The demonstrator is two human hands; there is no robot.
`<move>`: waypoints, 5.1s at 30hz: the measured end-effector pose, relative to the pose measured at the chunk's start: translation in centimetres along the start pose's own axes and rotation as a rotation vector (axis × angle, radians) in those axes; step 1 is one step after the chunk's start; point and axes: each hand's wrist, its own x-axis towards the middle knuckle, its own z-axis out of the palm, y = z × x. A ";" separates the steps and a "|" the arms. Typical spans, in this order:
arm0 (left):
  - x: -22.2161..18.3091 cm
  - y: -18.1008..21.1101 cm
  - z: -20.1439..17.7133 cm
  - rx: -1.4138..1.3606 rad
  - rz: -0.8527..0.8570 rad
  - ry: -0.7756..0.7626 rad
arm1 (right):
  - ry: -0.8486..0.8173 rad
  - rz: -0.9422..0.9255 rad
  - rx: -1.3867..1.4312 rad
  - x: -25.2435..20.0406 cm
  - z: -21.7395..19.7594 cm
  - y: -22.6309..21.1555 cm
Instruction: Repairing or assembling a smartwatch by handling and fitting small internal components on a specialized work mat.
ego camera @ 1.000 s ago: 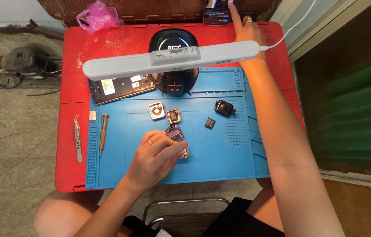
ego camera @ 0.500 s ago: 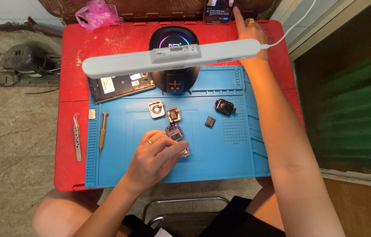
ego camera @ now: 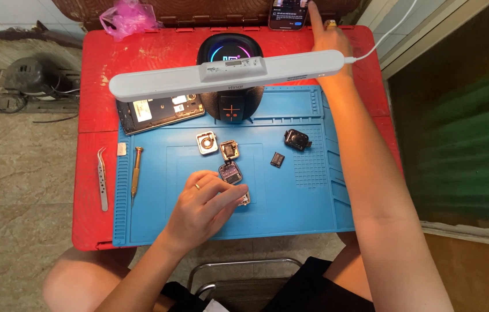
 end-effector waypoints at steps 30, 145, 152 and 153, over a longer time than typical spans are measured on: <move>-0.1 0.1 0.1 0.029 0.006 0.109 | 0.175 -0.579 0.667 -24.4 -16.6 -16.7; -1.1 -2.2 -2.5 -0.078 -0.230 0.275 | -0.020 -0.538 0.747 -24.9 -16.2 -16.0; -0.9 -2.6 -4.2 -0.019 -0.309 0.305 | 0.033 -0.497 0.726 -24.7 -15.8 -16.6; -0.7 -2.5 -4.4 -0.018 -0.310 0.278 | 0.039 -0.489 0.714 -24.6 -15.7 -16.6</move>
